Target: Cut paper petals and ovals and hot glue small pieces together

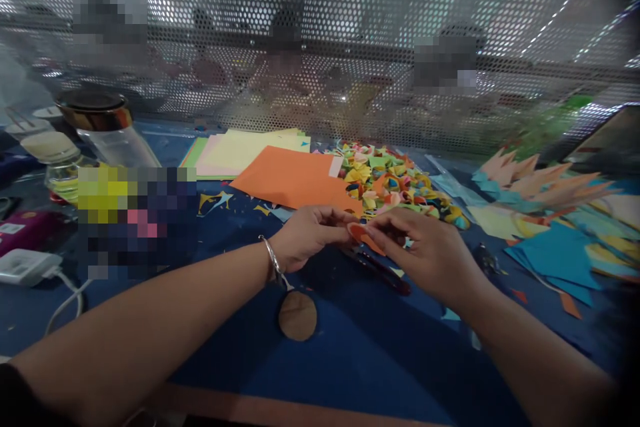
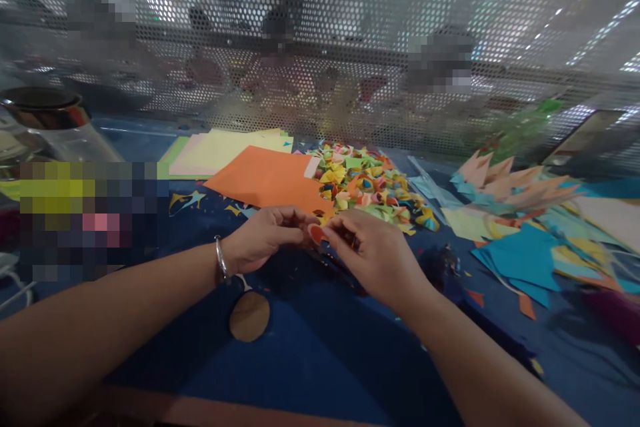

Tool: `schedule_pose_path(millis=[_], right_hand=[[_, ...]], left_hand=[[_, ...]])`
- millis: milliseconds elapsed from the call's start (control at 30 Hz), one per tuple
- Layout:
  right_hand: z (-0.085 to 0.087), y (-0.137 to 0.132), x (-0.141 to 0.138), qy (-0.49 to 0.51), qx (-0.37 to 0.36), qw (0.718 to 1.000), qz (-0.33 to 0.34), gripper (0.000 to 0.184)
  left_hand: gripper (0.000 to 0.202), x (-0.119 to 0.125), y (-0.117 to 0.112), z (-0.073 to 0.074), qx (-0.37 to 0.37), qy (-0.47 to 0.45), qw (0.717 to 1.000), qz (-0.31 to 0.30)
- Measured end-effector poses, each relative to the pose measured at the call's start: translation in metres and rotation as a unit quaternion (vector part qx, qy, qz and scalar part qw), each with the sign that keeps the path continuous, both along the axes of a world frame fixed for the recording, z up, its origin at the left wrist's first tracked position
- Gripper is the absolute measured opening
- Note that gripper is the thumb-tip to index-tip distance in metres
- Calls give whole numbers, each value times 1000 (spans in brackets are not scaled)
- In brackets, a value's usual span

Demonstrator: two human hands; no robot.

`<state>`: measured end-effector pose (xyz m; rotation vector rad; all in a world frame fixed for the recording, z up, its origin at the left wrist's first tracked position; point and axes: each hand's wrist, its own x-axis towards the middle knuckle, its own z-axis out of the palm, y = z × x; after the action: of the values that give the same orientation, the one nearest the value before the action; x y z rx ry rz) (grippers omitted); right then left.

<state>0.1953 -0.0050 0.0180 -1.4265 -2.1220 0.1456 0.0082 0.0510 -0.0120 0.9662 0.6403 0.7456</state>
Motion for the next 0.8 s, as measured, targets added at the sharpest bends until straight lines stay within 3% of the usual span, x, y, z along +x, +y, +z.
schedule_pose_path(millis=[200, 367, 533, 800], right_hand=[[-6, -1, 3, 39, -26, 999, -17, 29], [-9, 0, 4, 77, -50, 996, -1, 31], [-11, 1, 3, 92, -82, 992, 6, 34], [-17, 4, 5, 117, -78, 990, 14, 35]], left_hand=[[17, 1, -1, 1, 39, 19, 999, -19], [23, 0, -2, -1, 71, 47, 996, -8], [14, 0, -3, 3, 111, 97, 989, 14], [17, 0, -4, 4, 156, 151, 976, 28]])
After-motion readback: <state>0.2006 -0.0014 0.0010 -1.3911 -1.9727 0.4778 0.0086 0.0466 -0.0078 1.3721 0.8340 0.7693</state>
